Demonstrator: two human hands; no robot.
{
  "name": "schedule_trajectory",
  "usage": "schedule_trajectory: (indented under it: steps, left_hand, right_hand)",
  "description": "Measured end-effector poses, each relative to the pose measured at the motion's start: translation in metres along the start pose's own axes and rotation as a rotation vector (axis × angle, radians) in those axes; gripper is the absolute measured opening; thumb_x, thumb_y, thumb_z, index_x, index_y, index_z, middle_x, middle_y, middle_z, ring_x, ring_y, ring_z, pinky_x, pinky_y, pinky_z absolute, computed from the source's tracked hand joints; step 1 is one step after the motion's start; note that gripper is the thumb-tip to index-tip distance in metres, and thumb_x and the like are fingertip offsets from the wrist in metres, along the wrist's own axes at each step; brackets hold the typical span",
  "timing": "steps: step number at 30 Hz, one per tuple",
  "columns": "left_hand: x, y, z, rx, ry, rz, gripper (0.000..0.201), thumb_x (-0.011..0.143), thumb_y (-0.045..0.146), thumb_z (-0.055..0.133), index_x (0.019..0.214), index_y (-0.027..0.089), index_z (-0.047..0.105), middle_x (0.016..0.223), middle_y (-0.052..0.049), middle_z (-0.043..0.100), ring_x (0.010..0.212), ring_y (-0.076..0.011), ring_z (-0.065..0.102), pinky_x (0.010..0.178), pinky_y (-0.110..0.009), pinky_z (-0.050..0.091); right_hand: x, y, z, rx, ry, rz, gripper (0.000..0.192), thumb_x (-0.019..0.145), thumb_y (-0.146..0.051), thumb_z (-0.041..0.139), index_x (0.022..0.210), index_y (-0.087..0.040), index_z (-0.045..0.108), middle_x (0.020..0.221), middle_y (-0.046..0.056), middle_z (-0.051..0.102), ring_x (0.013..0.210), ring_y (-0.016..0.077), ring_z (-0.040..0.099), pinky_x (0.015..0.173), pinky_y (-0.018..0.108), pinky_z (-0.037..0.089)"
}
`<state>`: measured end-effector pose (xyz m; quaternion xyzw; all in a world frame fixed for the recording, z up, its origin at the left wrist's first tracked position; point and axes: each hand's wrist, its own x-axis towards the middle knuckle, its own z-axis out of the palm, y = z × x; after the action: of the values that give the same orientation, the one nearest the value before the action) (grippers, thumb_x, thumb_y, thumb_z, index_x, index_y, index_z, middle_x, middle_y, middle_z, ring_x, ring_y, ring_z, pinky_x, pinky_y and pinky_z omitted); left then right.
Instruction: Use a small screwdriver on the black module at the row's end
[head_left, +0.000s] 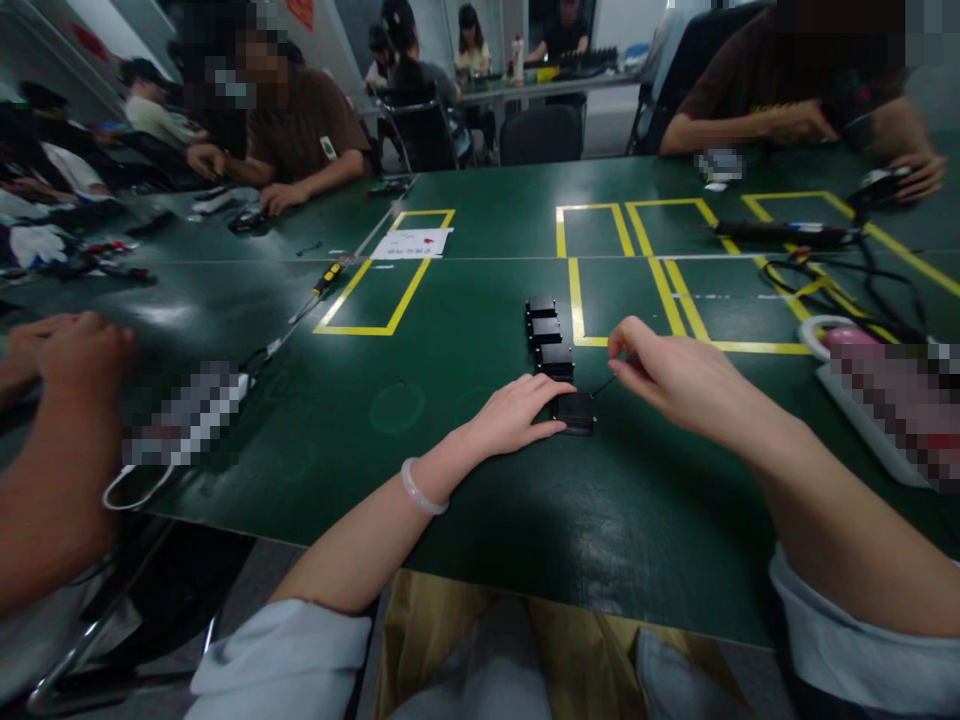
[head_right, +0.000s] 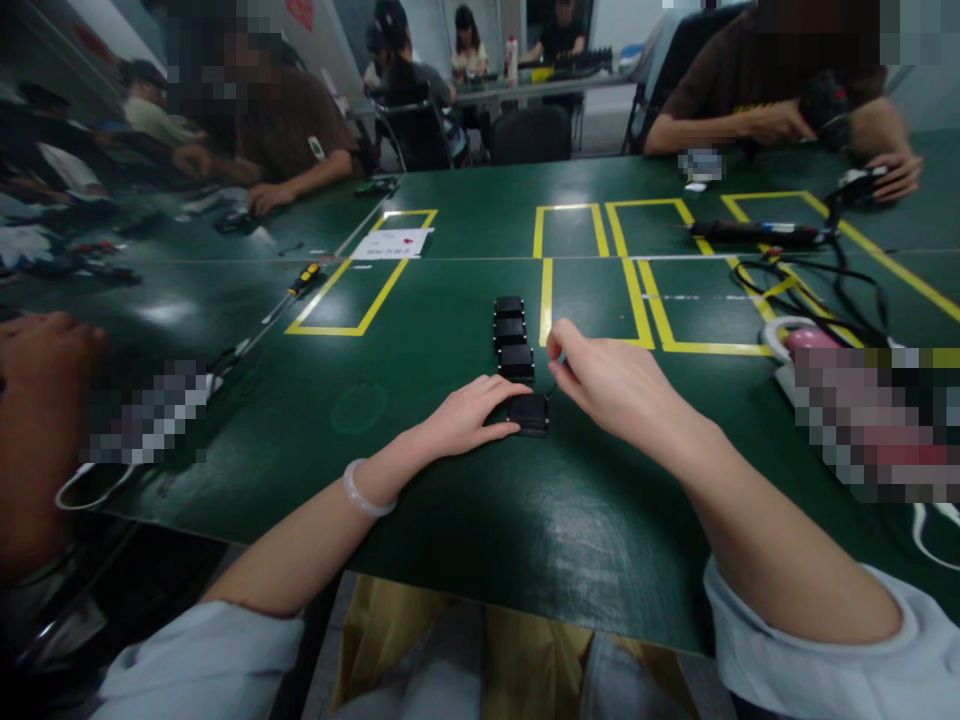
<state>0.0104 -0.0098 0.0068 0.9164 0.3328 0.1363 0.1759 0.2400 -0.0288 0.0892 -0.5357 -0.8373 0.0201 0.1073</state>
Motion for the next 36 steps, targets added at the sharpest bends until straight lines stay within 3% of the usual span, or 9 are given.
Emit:
schedule_trajectory:
  steps: [11,19,27,36]
  left_hand:
    - [0.0,0.0,-0.0002,0.001,-0.002,0.005,0.043,0.094,0.039,0.055,0.133,0.026,0.043,0.12,-0.006,0.056,0.106,-0.0232,0.053,0.09,-0.037,0.045]
    - [0.0002,0.0005,0.0001,-0.002,-0.007,-0.004,0.044,0.093,0.039,0.055,0.134,0.027,0.044,0.121,-0.007,0.056,0.107,-0.0239,0.053,0.091,-0.038,0.045]
    - [0.0001,-0.0004,0.0003,0.009,0.001,0.007,0.044,0.093,0.039,0.056,0.133,0.026,0.044,0.12,-0.006,0.056,0.106,-0.0231,0.053,0.091,-0.037,0.045]
    - [-0.0003,0.0004,0.0002,0.003,-0.006,-0.004,0.044,0.093,0.04,0.055,0.133,0.027,0.044,0.12,-0.006,0.055,0.106,-0.0233,0.053,0.09,-0.037,0.045]
  right_hand:
    - [0.0008,-0.0025,-0.0022,-0.036,-0.007,0.046,0.024,0.096,-0.042,0.036,0.094,-0.022,0.049,0.069,0.003,0.062,0.059,0.0181,0.054,0.05,0.028,0.023]
    - [0.0006,-0.0021,-0.0012,0.03,0.015,0.021,0.02,0.091,-0.032,0.042,0.106,-0.021,0.047,0.082,0.005,0.067,0.065,0.0186,0.058,0.053,0.028,0.029]
    - [0.0013,-0.0025,-0.0017,-0.049,0.015,0.046,0.025,0.095,-0.042,0.037,0.095,-0.021,0.05,0.069,0.003,0.062,0.059,0.0189,0.055,0.05,0.028,0.023]
    - [-0.0012,-0.0036,-0.0029,0.034,-0.003,0.004,0.021,0.091,-0.032,0.042,0.109,-0.021,0.045,0.082,0.005,0.068,0.066,0.0191,0.059,0.052,0.028,0.027]
